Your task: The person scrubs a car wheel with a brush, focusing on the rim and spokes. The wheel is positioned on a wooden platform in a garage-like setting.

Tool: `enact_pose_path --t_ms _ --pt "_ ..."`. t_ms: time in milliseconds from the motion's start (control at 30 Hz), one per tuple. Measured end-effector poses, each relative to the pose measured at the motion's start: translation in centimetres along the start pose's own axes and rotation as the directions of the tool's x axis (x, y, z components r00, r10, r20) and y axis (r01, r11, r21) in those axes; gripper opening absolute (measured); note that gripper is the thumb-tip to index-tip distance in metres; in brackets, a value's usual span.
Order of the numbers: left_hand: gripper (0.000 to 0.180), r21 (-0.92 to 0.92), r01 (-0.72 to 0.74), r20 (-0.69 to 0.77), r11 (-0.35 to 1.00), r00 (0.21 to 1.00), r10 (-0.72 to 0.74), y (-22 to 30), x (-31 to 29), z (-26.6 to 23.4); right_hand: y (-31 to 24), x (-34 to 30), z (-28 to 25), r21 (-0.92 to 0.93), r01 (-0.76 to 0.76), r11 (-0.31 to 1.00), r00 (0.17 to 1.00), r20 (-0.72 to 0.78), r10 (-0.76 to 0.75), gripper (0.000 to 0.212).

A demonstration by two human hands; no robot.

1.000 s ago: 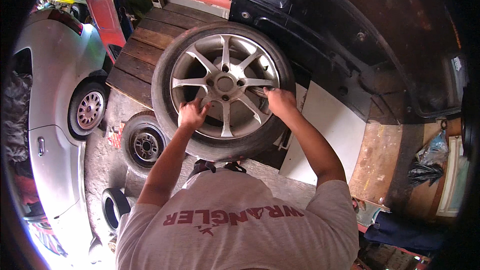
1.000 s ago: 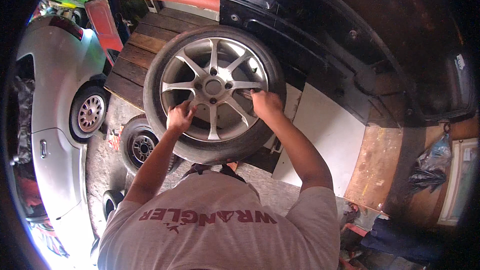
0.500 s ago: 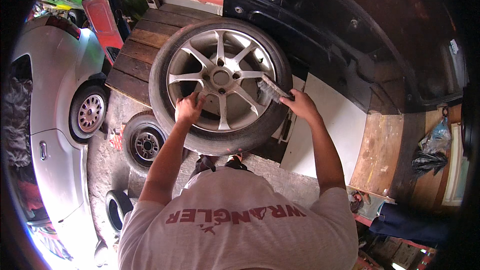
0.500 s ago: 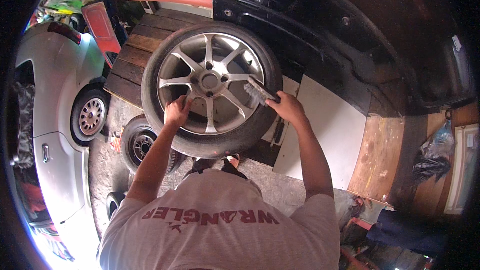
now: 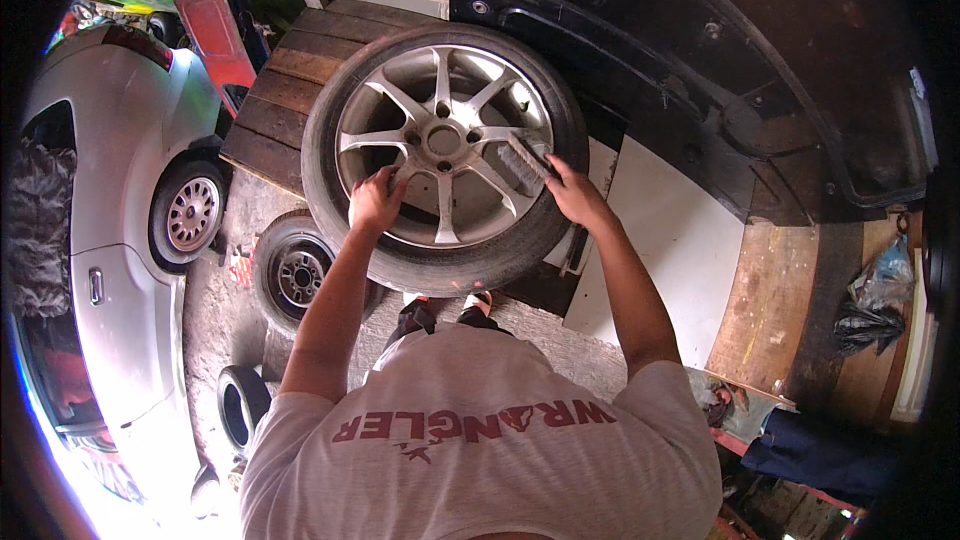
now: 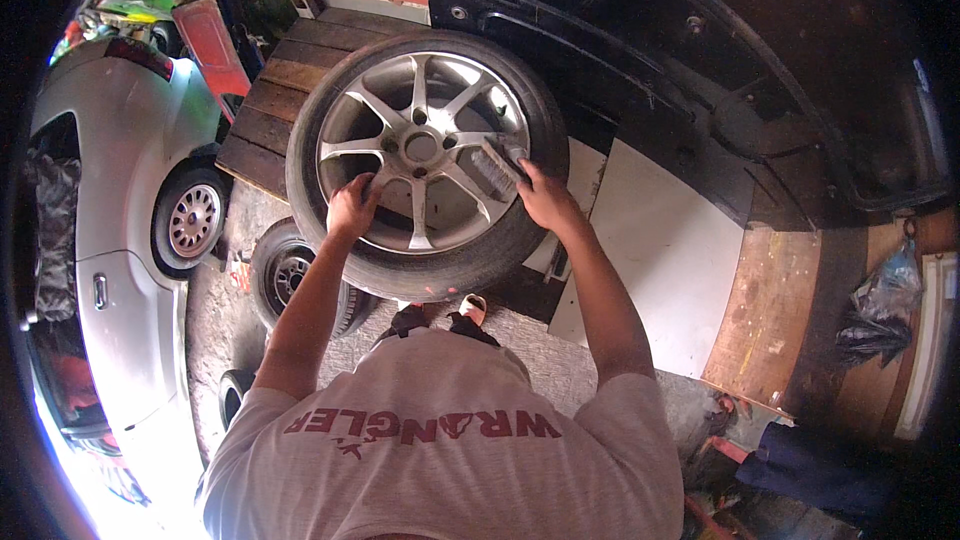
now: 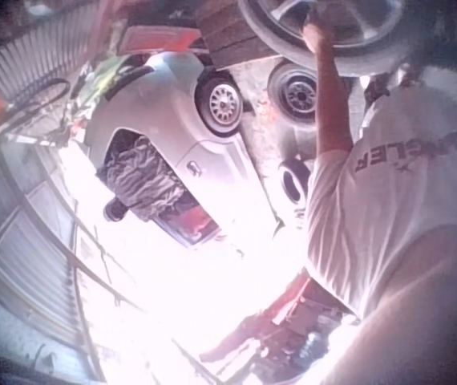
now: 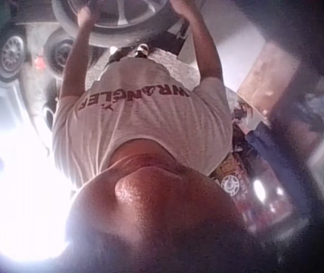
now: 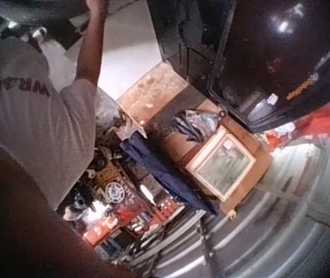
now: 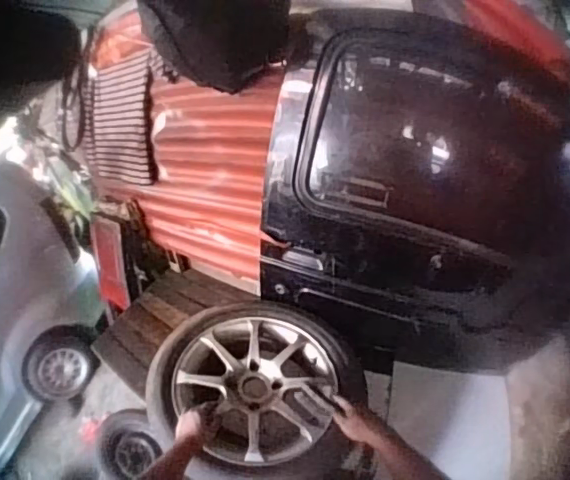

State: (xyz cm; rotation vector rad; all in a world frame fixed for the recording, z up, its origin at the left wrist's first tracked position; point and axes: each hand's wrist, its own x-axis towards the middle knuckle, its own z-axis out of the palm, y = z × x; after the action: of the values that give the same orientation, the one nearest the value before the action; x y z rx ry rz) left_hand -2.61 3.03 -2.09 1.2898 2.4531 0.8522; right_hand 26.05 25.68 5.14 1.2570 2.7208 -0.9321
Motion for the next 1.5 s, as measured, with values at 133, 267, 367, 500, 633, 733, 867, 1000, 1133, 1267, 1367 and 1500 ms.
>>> enact_pose_path --t_ms 133,267,367,500,633,733,867,1000,1133,1267,1367,1500 --pt "0.042 0.051 0.039 0.042 0.998 0.998 -0.041 0.5 0.2 -0.1 -1.4 -1.3 -0.1 -0.018 0.003 1.000 0.995 0.097 -0.001 0.045" --pt "0.045 0.062 0.065 0.074 0.996 0.995 -0.069 0.8 0.2 -0.4 -2.6 -1.7 -1.4 -0.126 -0.058 0.990 0.987 0.141 0.076 0.042" --pt "0.045 0.056 0.083 0.082 0.995 0.993 -0.087 1.3 0.4 -0.7 -0.9 -2.5 -3.4 -0.088 -0.021 0.996 0.975 0.217 0.039 0.041" --pt "0.044 0.059 0.037 0.050 0.998 0.998 -0.040 0.5 0.4 -0.2 1.5 -2.4 -3.9 0.016 -0.017 1.000 0.992 0.126 0.015 0.059" --pt "0.045 0.087 0.005 0.028 0.996 1.000 -0.007 0.4 0.4 -0.1 -0.3 0.1 -2.8 -0.081 -0.059 0.995 0.998 -0.034 0.057 0.080" --pt "0.047 0.029 0.101 0.029 0.994 0.994 -0.102 0.7 0.4 -0.3 -1.2 2.8 -0.1 -0.056 -0.005 0.998 0.984 -0.177 -0.004 0.074" --pt "0.056 0.043 0.214 0.101 0.976 0.971 -0.218 2.4 1.0 -0.7 -2.2 6.0 1.0 -0.096 0.059 0.994 0.971 -0.227 -0.079 0.066" --pt "0.058 0.057 0.214 0.103 0.975 0.970 -0.219 2.1 0.6 -0.1 -3.6 8.4 0.8 -0.312 0.203 0.928 0.946 -0.181 -0.268 0.054" --pt "0.059 0.099 0.198 0.109 0.975 0.972 -0.208 2.1 0.8 0.2 -3.1 10.0 2.9 -0.327 0.148 0.933 0.976 -0.102 -0.191 0.048" --pt "0.059 0.110 0.204 0.105 0.973 0.971 -0.215 2.1 0.9 0.5 -1.9 10.2 3.8 -0.383 0.193 0.904 0.946 -0.173 -0.275 0.047" --pt "0.054 0.090 0.162 0.049 0.983 0.985 -0.167 1.2 0.7 1.1 -3.2 9.5 3.5 -0.427 0.145 0.892 0.952 -0.184 -0.243 0.045" --pt "0.059 0.090 0.168 0.075 0.982 0.982 -0.175 1.2 1.0 1.0 -3.2 9.4 3.5 -0.427 0.124 0.896 0.957 -0.189 -0.222 0.043"
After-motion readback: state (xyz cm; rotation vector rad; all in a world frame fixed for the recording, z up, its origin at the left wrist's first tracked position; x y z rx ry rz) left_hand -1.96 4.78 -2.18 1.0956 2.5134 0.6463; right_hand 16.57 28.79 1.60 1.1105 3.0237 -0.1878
